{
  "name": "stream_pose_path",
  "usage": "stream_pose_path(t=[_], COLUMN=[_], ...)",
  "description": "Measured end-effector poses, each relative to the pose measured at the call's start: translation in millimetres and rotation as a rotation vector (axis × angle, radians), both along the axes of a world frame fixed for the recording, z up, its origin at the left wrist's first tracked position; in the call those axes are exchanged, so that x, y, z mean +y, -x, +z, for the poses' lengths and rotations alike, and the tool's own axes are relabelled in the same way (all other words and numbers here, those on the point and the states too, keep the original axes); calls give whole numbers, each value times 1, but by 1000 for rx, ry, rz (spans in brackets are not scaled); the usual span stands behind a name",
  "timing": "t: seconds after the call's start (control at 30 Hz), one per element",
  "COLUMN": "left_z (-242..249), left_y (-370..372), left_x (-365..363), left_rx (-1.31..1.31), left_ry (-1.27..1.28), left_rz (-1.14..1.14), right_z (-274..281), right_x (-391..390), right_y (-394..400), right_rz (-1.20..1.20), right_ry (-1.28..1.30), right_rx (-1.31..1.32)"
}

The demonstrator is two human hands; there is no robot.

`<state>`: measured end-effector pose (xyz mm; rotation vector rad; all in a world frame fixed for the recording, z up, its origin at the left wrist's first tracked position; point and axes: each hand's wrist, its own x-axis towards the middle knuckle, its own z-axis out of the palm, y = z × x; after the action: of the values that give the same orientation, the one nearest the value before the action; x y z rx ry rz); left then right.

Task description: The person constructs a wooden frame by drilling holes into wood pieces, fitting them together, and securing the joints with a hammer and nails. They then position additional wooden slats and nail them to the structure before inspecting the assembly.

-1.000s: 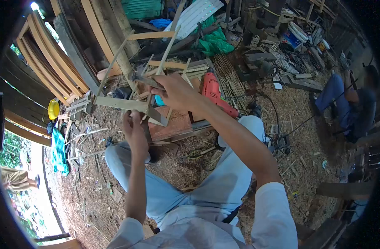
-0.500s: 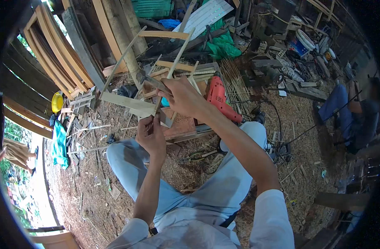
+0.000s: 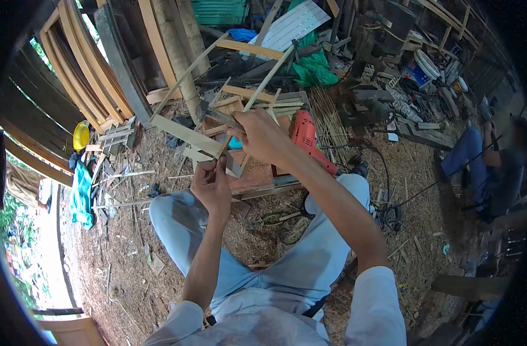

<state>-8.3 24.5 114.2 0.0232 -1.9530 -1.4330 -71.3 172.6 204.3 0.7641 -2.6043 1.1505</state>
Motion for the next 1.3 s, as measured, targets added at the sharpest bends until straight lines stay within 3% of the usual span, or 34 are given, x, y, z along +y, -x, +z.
stream_pose_path(t=[0.2,0.27,0.47,0.57,0.67,0.87,1.13,1.23,1.3], left_z=[7,13,-12,-13,-14,-11,-12,-11,-12], left_y=[0,-3,3,6,7,5,3,1,1], left_x=[7,13,3,6,1,2,6,6,7], left_rx=[-34,-4,110,100,105,37,75,60,43], left_ry=[-103,-345,-32,-185,-46,-109,-147,-159,-179], left_rz=[-17,-13,25,-22,19,15,-26,-40,-47], right_z=[2,5,9,2,-1,0,14,30,30], right_x=[0,-1,-3,-2,-1,-2,-8,-12,-13], right_y=[-1,-1,-1,3,5,6,-13,-16,-16], right_rz=[43,14,2,21,44,30,113,58,74], right_ry=[35,-1,-117,-59,-23,-17,-212,-444,-468], right_rx=[-15,-46,-32,-52,-31,-91,231,110,122])
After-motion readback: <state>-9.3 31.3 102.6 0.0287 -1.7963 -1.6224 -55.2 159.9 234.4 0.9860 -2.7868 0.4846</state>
